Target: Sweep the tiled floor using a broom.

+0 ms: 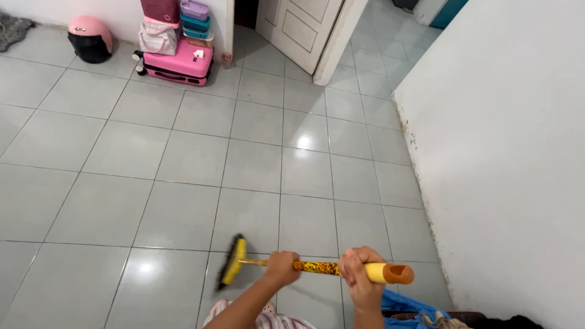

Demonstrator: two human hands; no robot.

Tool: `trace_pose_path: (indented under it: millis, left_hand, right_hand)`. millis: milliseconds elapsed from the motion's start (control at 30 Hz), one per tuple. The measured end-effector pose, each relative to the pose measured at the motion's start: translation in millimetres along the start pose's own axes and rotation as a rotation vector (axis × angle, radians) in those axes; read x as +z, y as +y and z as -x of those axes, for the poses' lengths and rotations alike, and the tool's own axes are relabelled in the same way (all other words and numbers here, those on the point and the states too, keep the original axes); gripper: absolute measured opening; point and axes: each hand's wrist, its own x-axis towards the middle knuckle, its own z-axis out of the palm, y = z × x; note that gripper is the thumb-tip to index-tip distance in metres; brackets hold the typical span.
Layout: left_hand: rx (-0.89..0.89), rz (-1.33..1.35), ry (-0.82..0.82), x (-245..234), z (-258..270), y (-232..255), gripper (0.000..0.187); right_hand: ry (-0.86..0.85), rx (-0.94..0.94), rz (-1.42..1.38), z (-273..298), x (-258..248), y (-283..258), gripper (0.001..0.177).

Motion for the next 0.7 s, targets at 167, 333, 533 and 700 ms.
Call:
trace_pose_path:
  millis: [167, 333, 533, 700]
  left_hand:
    - [0.099, 0.130, -0.008, 6.3, -1.0, 36.5, 0.014]
    - [0.313, 0.654, 0.108, 77.3, -30.9, -10.4, 0.044]
    - [-0.116, 0.137, -0.001, 30.8, -17.9, -25.6, 0.016]
    - [-0.314, -0.023, -0.045, 15.4, -11.6, -66.3, 0.013]
  right_hand:
    - [-0.143, 0.007, 0.291, -3.2, 34.2, -18.1, 0.025]
    - [-0.291, 0.166, 0.482, 0.4, 57.0, 24.9, 0.023]
    - [-0.339, 0.111, 0.513, -15.2, 25.6, 56.2, 0.036]
    - [-0.235, 0.195, 0.128, -17.0, 7.0, 93.8, 0.032]
